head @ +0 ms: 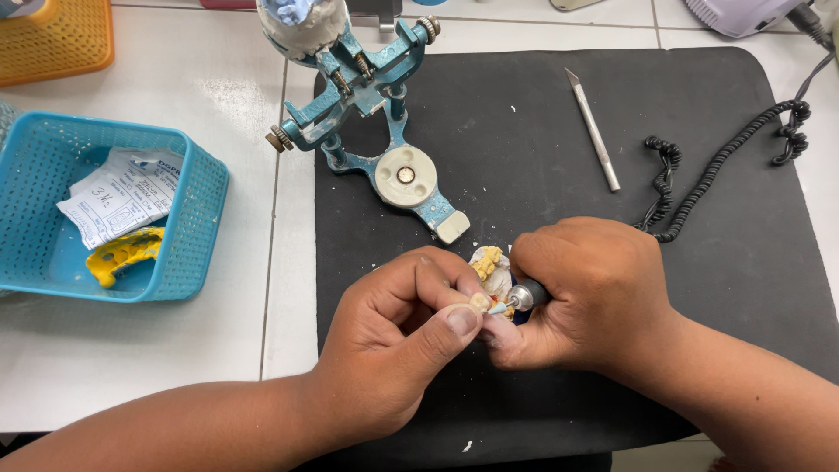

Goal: The person aligns two halves of a dental prosthesis using blue and red tape, then uses a rotary tool to grind and smooth the inner surfaces. The person repeatedly checks the fit by pressing the halves together and adjusting the alignment.

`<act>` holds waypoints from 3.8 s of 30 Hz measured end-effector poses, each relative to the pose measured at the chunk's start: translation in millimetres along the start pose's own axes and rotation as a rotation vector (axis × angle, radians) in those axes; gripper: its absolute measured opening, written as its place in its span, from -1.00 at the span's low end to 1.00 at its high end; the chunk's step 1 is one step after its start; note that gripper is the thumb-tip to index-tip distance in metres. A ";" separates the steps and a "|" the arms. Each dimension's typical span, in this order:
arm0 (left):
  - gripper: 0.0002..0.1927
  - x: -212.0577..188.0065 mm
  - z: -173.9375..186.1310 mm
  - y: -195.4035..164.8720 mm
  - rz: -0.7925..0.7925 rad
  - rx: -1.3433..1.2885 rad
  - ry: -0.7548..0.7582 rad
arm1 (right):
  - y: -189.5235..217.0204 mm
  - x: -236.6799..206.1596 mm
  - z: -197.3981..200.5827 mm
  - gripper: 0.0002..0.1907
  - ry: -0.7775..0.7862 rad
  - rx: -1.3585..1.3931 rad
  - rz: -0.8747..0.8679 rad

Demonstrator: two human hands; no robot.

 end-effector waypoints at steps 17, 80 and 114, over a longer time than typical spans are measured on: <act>-0.83 9.6 12.8 9.4 0.181 -0.044 -0.025 | -4.7 -3.0 12.2 -0.45 -0.019 0.148 0.101; -0.82 10.5 11.8 7.2 0.126 0.222 -0.080 | -8.4 -7.9 0.2 -0.36 0.002 -0.071 -0.020; -0.83 7.6 9.0 6.0 0.104 0.152 -0.075 | -6.6 -7.5 1.0 -0.36 0.004 -0.044 0.013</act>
Point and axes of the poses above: each hand's wrist, its own x-axis towards the middle knuckle, its own z-axis out of the back of the hand, y = z × x, the point moved 8 cm from there along x, towards the middle knuckle
